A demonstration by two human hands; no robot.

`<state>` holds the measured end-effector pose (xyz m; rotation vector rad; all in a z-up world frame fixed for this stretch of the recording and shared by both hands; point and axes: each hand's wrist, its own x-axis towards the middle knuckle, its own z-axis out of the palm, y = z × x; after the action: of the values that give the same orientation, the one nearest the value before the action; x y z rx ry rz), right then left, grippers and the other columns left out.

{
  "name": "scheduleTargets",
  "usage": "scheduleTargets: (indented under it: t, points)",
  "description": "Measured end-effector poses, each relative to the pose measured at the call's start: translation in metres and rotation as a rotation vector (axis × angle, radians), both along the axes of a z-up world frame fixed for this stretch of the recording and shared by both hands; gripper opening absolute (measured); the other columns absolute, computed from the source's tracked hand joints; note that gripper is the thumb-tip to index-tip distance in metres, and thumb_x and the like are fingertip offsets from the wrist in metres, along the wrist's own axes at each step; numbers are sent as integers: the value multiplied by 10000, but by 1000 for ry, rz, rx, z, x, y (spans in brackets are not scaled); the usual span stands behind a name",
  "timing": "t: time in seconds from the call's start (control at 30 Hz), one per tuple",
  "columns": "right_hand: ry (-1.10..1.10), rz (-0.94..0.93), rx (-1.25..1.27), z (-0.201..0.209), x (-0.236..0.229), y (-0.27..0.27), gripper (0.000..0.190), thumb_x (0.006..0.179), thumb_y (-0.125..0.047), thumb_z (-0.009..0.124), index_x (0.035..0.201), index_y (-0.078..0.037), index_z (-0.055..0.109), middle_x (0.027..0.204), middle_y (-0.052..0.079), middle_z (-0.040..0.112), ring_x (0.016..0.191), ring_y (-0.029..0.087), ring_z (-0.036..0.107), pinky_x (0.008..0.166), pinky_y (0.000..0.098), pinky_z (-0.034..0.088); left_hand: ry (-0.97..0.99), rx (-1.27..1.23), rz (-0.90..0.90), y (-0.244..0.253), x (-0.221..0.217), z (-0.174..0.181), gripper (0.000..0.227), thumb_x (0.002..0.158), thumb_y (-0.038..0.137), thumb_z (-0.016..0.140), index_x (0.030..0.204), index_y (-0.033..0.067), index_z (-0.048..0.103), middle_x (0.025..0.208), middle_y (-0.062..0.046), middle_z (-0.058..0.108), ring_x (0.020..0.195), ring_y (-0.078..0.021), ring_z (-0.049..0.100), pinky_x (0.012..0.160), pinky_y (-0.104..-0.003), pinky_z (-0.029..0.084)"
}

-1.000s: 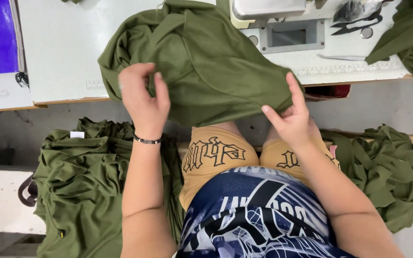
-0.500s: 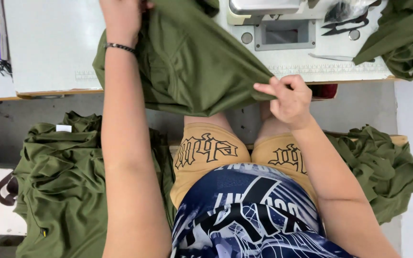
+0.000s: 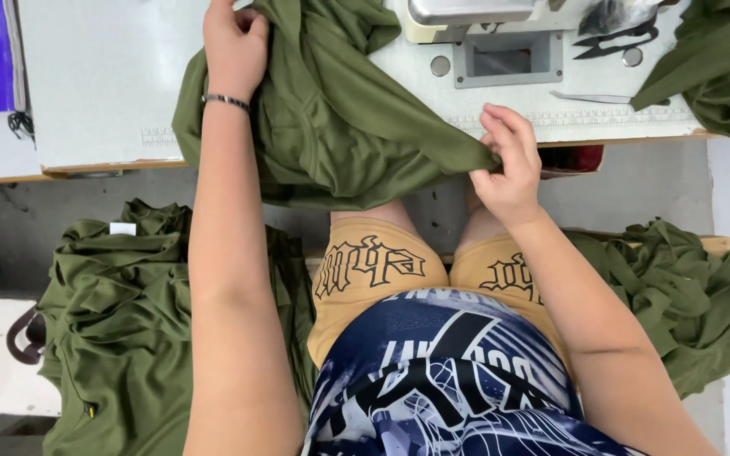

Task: Trimming loose threads from green fabric pieces using small scissors at a sewing workstation.

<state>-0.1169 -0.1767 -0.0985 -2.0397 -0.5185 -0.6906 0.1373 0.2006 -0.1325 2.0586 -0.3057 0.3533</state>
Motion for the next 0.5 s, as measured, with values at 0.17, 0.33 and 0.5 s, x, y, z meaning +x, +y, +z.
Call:
scheduleTargets:
  t: [0.17,0.33,0.5]
  points:
    - [51,-78,-2,20,2,2,271,869,178,545,1090,76,664,1192,258,670,1125,389,686,982,457,600,-130,-95,44,-61,-150,125,211,1022,268,526,907,102,590,753,-31,550,675,-170,580,744,-327,512]
    - [-99,253,-133,16,-28,31,237,941,64,555,1081,31,743,1194,179,709,1153,305,660,1047,413,523,1045,-668,-313,-107,-215,63,820,874,631,473,1318,-56,542,1170,-251,720,1018,-314,746,808,-379,652]
    - [137,106,-287,28,-7,-21,209,971,-138,716,1165,-60,709,1236,138,703,1165,343,666,1030,512,543,796,-1452,23,-99,-198,35,370,946,205,702,1223,-40,677,1260,-168,713,1185,-287,679,1126,-446,528]
